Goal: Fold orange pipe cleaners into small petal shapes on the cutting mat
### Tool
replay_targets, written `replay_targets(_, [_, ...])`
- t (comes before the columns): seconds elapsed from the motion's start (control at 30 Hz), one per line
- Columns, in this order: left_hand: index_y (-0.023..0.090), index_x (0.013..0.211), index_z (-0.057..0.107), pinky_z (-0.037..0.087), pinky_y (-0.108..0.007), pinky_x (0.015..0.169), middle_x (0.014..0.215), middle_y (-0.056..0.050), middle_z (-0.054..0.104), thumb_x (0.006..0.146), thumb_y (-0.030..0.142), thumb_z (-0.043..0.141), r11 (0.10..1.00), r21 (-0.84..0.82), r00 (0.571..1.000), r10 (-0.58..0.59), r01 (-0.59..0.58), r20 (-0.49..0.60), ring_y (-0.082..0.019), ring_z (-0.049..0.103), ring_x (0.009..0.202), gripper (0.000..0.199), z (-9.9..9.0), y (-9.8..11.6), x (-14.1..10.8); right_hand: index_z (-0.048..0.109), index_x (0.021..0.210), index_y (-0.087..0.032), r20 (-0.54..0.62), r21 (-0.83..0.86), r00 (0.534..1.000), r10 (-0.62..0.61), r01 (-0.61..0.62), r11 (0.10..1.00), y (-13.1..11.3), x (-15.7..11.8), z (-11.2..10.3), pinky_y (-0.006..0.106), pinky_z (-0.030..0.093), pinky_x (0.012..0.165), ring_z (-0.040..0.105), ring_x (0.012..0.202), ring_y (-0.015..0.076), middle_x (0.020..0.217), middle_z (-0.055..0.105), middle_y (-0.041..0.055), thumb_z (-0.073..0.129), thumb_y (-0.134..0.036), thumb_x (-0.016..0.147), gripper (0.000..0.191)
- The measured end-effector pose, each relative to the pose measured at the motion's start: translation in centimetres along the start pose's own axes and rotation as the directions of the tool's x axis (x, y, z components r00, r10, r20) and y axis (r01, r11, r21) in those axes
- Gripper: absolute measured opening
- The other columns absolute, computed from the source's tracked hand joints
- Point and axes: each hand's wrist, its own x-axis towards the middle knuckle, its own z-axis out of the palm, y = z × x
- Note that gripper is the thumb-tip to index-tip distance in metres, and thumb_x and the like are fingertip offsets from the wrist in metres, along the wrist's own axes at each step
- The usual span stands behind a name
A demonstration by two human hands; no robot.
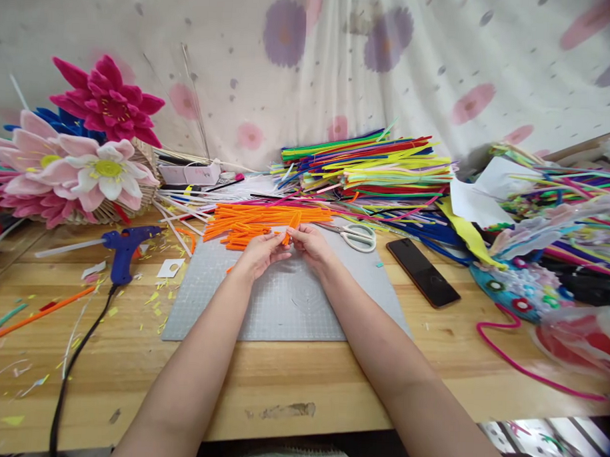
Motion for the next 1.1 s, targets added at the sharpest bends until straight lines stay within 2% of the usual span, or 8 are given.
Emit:
replay_targets(0.13, [0.009, 0.074, 0.065, 0.053, -0.022, 0.063, 0.069, -0.003, 0.065, 0.071, 0.014, 0.066, 1.000, -0.002, 1.000, 0.017, -0.017, 0.020, -0.009, 0.061, 0.064, 0.006, 0.1, -0.2, 0.1, 0.046, 0.056, -0.017, 0.039, 0.005, 0.999, 0.011, -0.011, 1.000, -0.1, 0.0, 0.0, 0.023, 0.015, 0.043, 0.029, 0.040, 0.0037, 0.046, 0.046, -0.0052, 0.076, -0.041, 0.053, 0.038])
replay_targets(0.3, [0.009, 0.070, 0.065, 0.052, -0.022, 0.061, 0.063, -0.002, 0.063, 0.066, 0.014, 0.069, 0.988, 0.010, 0.985, 0.155, -0.155, -0.076, -0.008, 0.059, 0.059, 0.007, 0.8, -0.6, 0.2, 0.046, 0.058, -0.017, 0.081, 0.061, 0.994, 0.078, -0.083, 0.995, -0.2, 0.0, 0.1, 0.023, 0.012, 0.041, 0.024, 0.039, 0.0023, 0.046, 0.046, -0.0057, 0.076, -0.042, 0.053, 0.040])
replay_targets(0.4, [0.009, 0.066, 0.063, 0.051, -0.023, 0.060, 0.062, -0.002, 0.062, 0.063, 0.018, 0.072, 0.974, 0.062, 0.968, 0.225, -0.219, -0.111, -0.008, 0.057, 0.058, 0.012, 1.0, -0.6, 0.2, 0.047, 0.059, -0.016, 0.083, 0.092, 0.992, 0.091, -0.098, 0.991, -0.6, -0.2, 0.2, 0.021, 0.015, 0.041, 0.029, 0.042, 0.0031, 0.050, 0.047, -0.0048, 0.077, -0.041, 0.052, 0.040])
replay_targets(0.5, [0.010, 0.067, 0.063, 0.051, -0.025, 0.061, 0.061, -0.001, 0.061, 0.062, 0.018, 0.072, 0.963, 0.118, 0.959, 0.257, -0.244, -0.118, -0.009, 0.057, 0.059, 0.013, 0.8, -0.6, 0.3, 0.048, 0.059, -0.016, 0.073, 0.044, 0.995, 0.065, -0.068, 0.997, -1.0, -0.6, 0.1, 0.021, 0.019, 0.044, 0.034, 0.047, 0.0046, 0.052, 0.048, -0.0042, 0.077, -0.039, 0.052, 0.038])
replay_targets(0.67, [0.010, 0.069, 0.063, 0.051, -0.027, 0.060, 0.063, 0.000, 0.061, 0.063, 0.016, 0.070, 0.956, 0.178, 0.962, 0.255, -0.235, -0.098, -0.012, 0.058, 0.060, 0.011, 0.7, -0.4, 0.2, 0.048, 0.052, -0.016, -0.007, -0.101, 0.999, -0.041, 0.040, 0.994, -1.1, -0.6, 0.1, 0.023, 0.020, 0.046, 0.032, 0.046, 0.0043, 0.050, 0.045, -0.0052, 0.077, -0.039, 0.050, 0.037])
replay_targets(0.83, [0.011, 0.071, 0.064, 0.051, -0.026, 0.058, 0.064, -0.001, 0.062, 0.065, 0.016, 0.069, 0.967, 0.172, 0.973, 0.209, -0.190, -0.100, -0.012, 0.059, 0.062, 0.009, 0.8, -0.4, 0.1, 0.046, 0.051, -0.017, -0.052, -0.120, 0.996, -0.075, 0.068, 0.990, -0.9, -0.4, 0.3, 0.024, 0.019, 0.047, 0.032, 0.046, 0.0044, 0.049, 0.046, -0.0054, 0.076, -0.039, 0.050, 0.037])
replay_targets(0.97, [0.010, 0.070, 0.065, 0.051, -0.024, 0.057, 0.064, -0.003, 0.063, 0.066, 0.016, 0.068, 0.982, 0.138, 0.987, 0.142, -0.131, -0.074, -0.011, 0.060, 0.061, 0.007, 0.8, -0.2, -0.1, 0.046, 0.052, -0.016, -0.007, -0.086, 0.999, -0.053, 0.052, 0.995, -1.0, -0.6, 0.3, 0.023, 0.020, 0.046, 0.036, 0.045, 0.0043, 0.049, 0.049, -0.0048, 0.076, -0.039, 0.052, 0.037])
replay_targets(1.1, [0.009, 0.065, 0.065, 0.048, -0.022, 0.055, 0.060, -0.003, 0.063, 0.064, 0.016, 0.070, 0.987, 0.099, 0.991, 0.129, -0.125, -0.031, -0.009, 0.057, 0.055, 0.008, 0.5, 0.1, -0.3, 0.052, 0.060, -0.015, 0.119, -0.028, 0.992, 0.051, -0.048, 0.998, -1.2, -0.7, -0.1, 0.021, 0.023, 0.044, 0.044, 0.048, 0.0054, 0.052, 0.053, -0.0030, 0.076, -0.040, 0.055, 0.035])
